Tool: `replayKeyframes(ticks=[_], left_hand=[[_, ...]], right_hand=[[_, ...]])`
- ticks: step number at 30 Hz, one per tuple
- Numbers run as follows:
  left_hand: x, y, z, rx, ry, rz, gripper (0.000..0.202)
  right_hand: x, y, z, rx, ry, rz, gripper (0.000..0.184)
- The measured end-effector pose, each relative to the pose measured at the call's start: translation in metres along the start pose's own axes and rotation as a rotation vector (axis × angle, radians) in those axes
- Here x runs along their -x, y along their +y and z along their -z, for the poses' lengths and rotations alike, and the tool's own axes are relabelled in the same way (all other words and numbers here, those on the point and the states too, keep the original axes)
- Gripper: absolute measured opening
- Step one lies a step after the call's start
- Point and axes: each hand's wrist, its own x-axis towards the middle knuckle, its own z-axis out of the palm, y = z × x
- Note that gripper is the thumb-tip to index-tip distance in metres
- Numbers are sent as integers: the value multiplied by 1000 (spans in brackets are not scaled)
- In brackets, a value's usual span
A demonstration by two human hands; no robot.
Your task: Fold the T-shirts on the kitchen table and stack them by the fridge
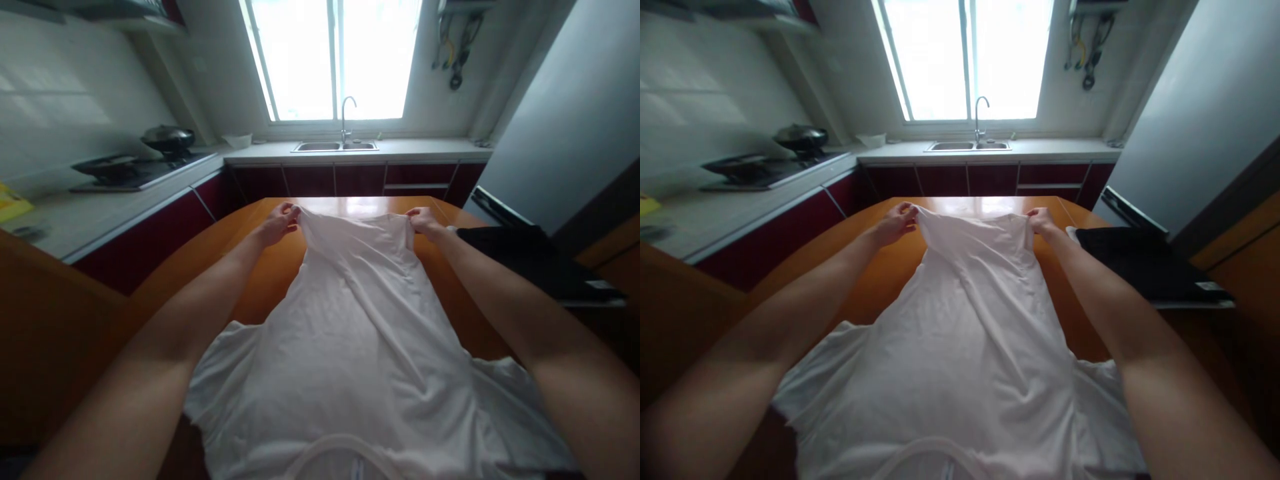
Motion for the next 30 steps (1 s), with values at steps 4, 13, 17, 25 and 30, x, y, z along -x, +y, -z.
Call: replayKeyframes(ticks=[4,13,17,25,30], left_hand=[[-13,-7,-8,-252,27,-10,45],[58,-20,-31,-813,332,-363,40],[170,-9,-34,-952,0,-422,26],[346,-20,3,-1182,-223,-285,53],[393,-31,12,-1336,-314,-228,64]], right_hand=[[-2,11,-14,169,-33,22,23],[75,-6,-30,576,86,398,33],[171,7,-11,478,-115,587,43],[346,80,56,360,-235,615,53],[387,107,67,407,-325,585,66]])
